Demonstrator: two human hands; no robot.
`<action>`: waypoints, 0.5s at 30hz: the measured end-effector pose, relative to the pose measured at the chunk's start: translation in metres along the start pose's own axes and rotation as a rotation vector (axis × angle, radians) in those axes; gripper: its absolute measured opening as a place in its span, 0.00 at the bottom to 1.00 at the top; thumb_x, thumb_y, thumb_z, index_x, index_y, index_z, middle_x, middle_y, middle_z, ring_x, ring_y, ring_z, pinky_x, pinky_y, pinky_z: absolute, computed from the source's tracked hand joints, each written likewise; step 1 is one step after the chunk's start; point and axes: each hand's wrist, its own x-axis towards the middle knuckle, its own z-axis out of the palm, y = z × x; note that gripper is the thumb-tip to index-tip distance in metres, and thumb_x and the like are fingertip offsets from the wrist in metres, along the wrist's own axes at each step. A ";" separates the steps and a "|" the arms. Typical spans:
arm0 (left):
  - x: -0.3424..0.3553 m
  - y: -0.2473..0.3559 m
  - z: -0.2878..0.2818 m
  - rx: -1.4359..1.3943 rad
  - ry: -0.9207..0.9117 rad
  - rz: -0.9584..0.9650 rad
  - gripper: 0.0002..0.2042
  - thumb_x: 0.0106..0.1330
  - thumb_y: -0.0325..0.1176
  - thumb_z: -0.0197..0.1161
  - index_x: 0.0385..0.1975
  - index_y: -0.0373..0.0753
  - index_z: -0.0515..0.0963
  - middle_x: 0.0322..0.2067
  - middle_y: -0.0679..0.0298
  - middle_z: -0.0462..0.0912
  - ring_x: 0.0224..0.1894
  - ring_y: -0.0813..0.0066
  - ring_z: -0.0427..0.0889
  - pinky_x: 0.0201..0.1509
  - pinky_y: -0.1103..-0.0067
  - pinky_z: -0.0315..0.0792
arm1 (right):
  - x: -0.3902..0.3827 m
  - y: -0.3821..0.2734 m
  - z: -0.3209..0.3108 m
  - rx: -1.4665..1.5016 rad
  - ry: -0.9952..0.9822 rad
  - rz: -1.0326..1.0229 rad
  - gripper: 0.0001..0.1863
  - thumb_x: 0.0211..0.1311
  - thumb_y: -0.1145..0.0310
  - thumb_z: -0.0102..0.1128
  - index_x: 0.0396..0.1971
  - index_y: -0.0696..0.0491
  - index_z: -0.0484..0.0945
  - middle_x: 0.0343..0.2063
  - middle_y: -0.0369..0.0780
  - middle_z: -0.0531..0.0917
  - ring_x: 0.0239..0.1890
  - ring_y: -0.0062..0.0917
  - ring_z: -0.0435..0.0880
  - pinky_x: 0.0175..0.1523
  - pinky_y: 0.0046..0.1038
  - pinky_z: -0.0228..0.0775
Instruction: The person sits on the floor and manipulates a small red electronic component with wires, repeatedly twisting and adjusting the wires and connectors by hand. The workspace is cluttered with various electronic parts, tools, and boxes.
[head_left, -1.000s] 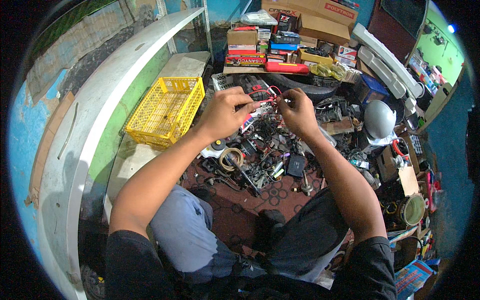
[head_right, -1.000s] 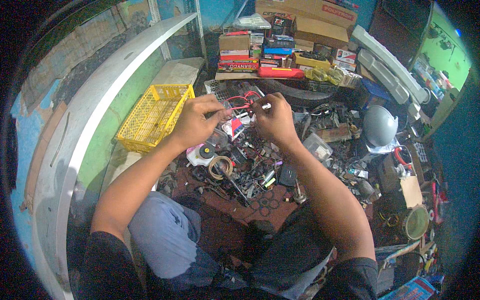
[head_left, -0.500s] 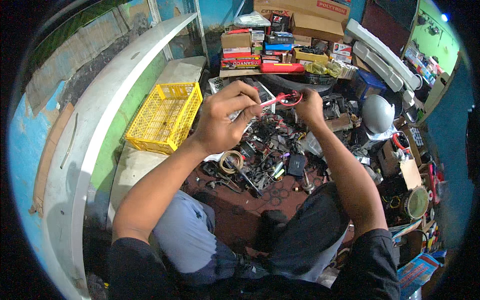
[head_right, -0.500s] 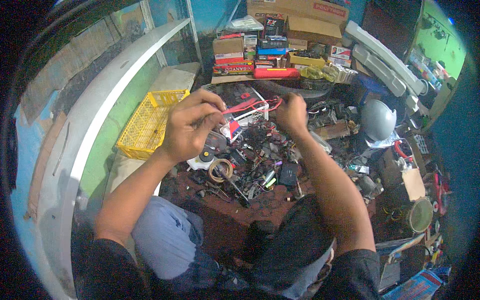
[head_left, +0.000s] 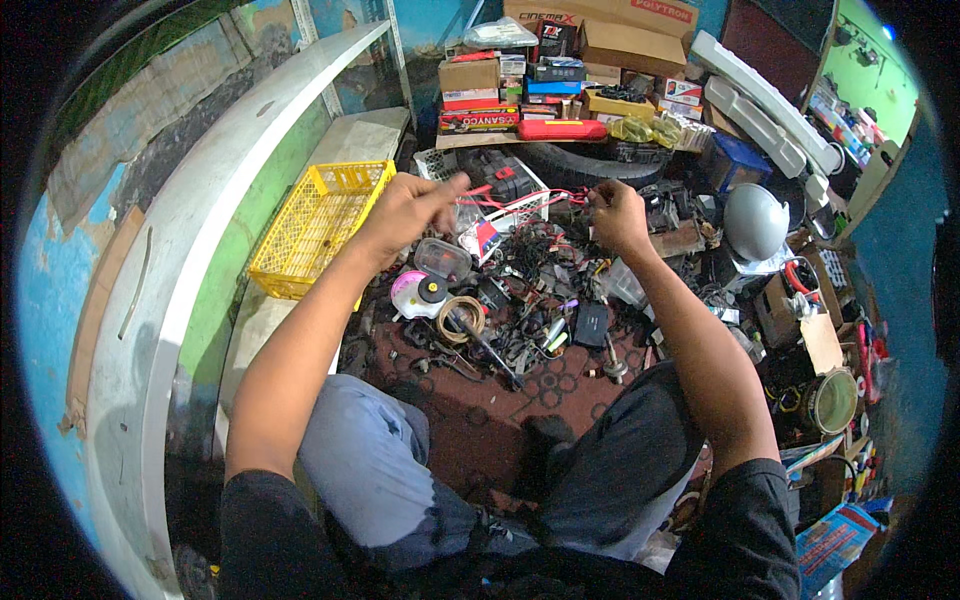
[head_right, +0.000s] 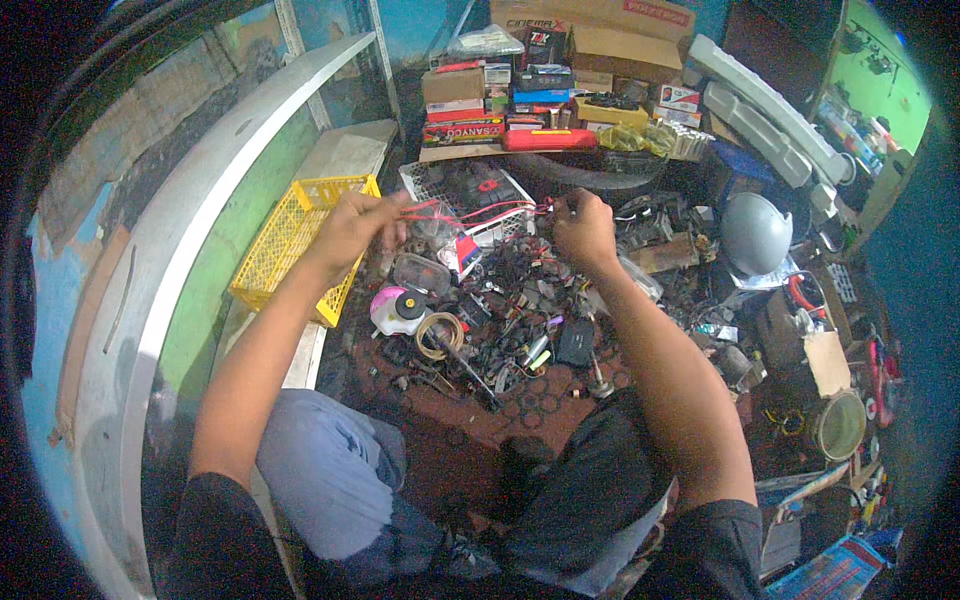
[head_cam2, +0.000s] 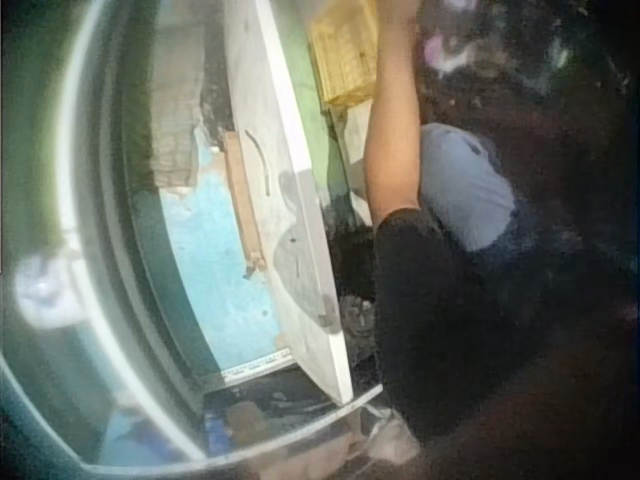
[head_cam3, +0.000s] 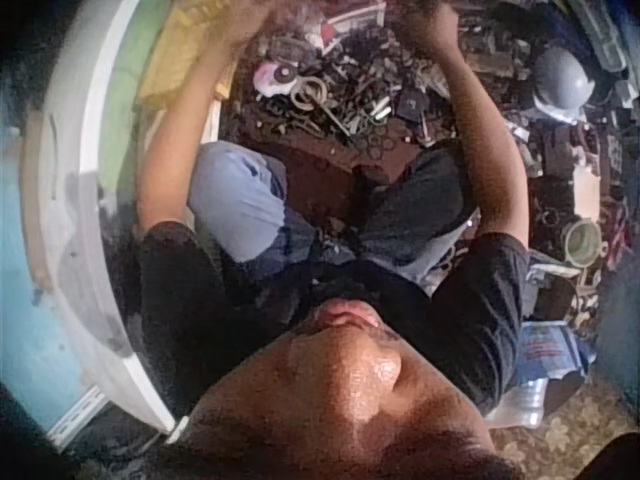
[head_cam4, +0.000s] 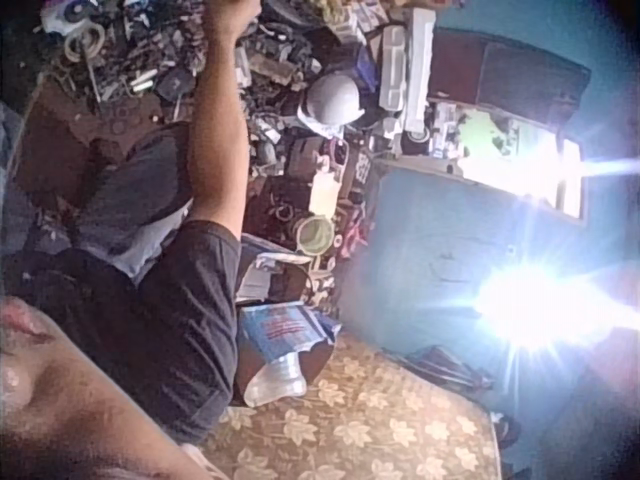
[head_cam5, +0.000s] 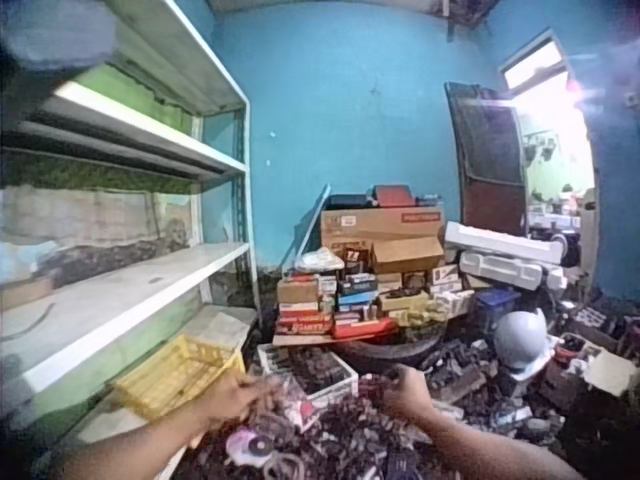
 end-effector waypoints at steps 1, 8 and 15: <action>-0.001 0.000 -0.001 -0.306 0.005 0.037 0.26 0.70 0.49 0.54 0.11 0.38 0.74 0.21 0.63 0.77 0.32 0.72 0.77 0.41 0.74 0.69 | 0.001 -0.001 -0.001 -0.004 0.005 0.000 0.11 0.55 0.67 0.61 0.31 0.61 0.82 0.29 0.55 0.82 0.37 0.49 0.83 0.45 0.41 0.72; 0.007 -0.016 -0.006 -0.729 0.118 0.002 0.26 0.70 0.49 0.53 0.09 0.43 0.68 0.20 0.64 0.72 0.32 0.69 0.75 0.39 0.74 0.67 | 0.005 -0.001 0.006 0.061 -0.057 0.241 0.12 0.52 0.65 0.64 0.30 0.59 0.84 0.29 0.55 0.83 0.37 0.47 0.84 0.45 0.38 0.74; -0.002 0.010 -0.001 -1.168 0.108 0.193 0.28 0.69 0.50 0.52 0.08 0.39 0.69 0.18 0.65 0.67 0.30 0.66 0.74 0.41 0.72 0.67 | 0.007 0.026 0.006 0.043 -0.081 0.333 0.13 0.51 0.64 0.63 0.32 0.58 0.84 0.29 0.55 0.83 0.37 0.43 0.85 0.45 0.37 0.74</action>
